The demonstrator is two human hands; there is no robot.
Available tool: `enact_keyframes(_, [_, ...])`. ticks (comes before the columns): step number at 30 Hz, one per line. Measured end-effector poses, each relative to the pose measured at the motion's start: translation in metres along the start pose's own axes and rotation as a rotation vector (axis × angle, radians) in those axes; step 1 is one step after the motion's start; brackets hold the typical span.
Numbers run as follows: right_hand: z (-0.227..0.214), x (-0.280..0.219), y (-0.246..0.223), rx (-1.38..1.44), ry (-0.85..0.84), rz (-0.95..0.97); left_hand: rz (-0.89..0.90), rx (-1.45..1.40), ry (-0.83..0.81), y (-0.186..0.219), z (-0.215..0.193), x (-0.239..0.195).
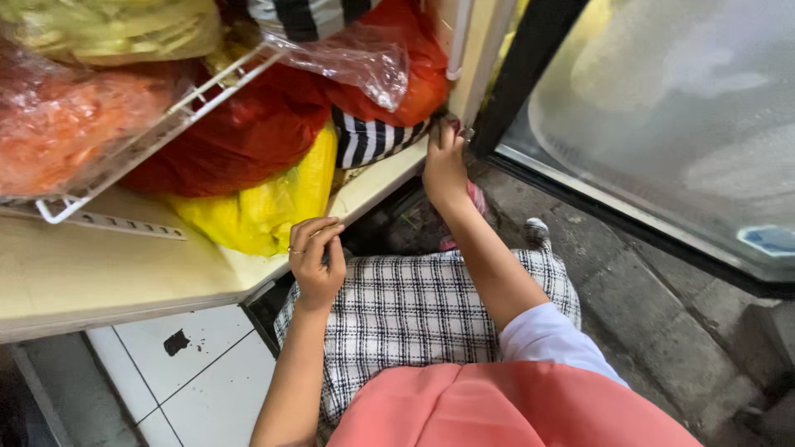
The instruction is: The person opens a commercial refrigerator and wipes the interior shelves and door frame with a red cloth. They move several plastic bags of vegetables and other items to access different areas, then wipe the exterior glass door before closing it.
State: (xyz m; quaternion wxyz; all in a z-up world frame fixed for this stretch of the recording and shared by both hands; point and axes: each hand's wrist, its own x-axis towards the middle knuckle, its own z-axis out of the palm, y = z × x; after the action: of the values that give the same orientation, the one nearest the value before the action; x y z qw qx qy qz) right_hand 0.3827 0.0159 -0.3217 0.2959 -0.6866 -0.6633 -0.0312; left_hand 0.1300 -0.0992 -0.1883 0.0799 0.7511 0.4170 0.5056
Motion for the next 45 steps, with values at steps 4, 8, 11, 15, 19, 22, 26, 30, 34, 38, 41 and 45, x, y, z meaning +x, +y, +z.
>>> enact_keyframes(4, [-0.027,-0.014,-0.004,0.087,-0.219,0.148,-0.076,-0.089,-0.081,0.003,0.013,-0.006])
enact_keyframes(8, [-0.096,-0.019,-0.02,0.398,-0.359,0.183,-0.119,-0.188,-0.312,-0.001,0.041,-0.014])
enact_keyframes(11, [-0.166,-0.015,-0.042,0.733,-0.219,0.188,0.013,-0.182,-0.443,-0.002,0.077,-0.021])
enact_keyframes(15, [-0.258,-0.013,-0.058,1.032,-0.005,-0.074,0.042,-0.232,-0.465,0.009,0.129,-0.028])
enact_keyframes(19, [-0.308,-0.021,-0.046,0.792,0.075,-0.006,-0.572,-0.392,-0.712,0.01,0.157,-0.017])
enact_keyframes(22, [-0.306,-0.043,-0.036,0.229,0.163,0.031,-0.538,-0.622,-0.395,0.007,0.158,-0.002])
enact_keyframes(26, [-0.251,-0.067,-0.057,0.573,0.094,-0.092,-0.578,-0.789,-0.396,0.017,0.15,0.008])
enact_keyframes(30, [-0.205,-0.064,-0.055,0.787,-0.346,0.205,-0.539,-0.868,-0.447,0.008,0.115,0.009])
enact_keyframes(34, [-0.174,-0.029,-0.023,0.625,-0.01,0.064,-0.525,-0.809,-0.364,-0.007,0.075,0.009])
enact_keyframes(38, [-0.124,-0.004,-0.017,0.342,0.034,0.117,-0.458,-0.536,-0.242,-0.022,0.063,0.01])
enact_keyframes(41, [-0.081,-0.002,-0.039,0.046,-0.125,-0.048,-0.431,-0.486,-0.218,-0.035,0.063,0.001])
enact_keyframes(45, [-0.056,-0.034,-0.079,-0.281,-0.524,-0.175,-0.512,-0.402,-0.212,-0.051,0.074,-0.002])
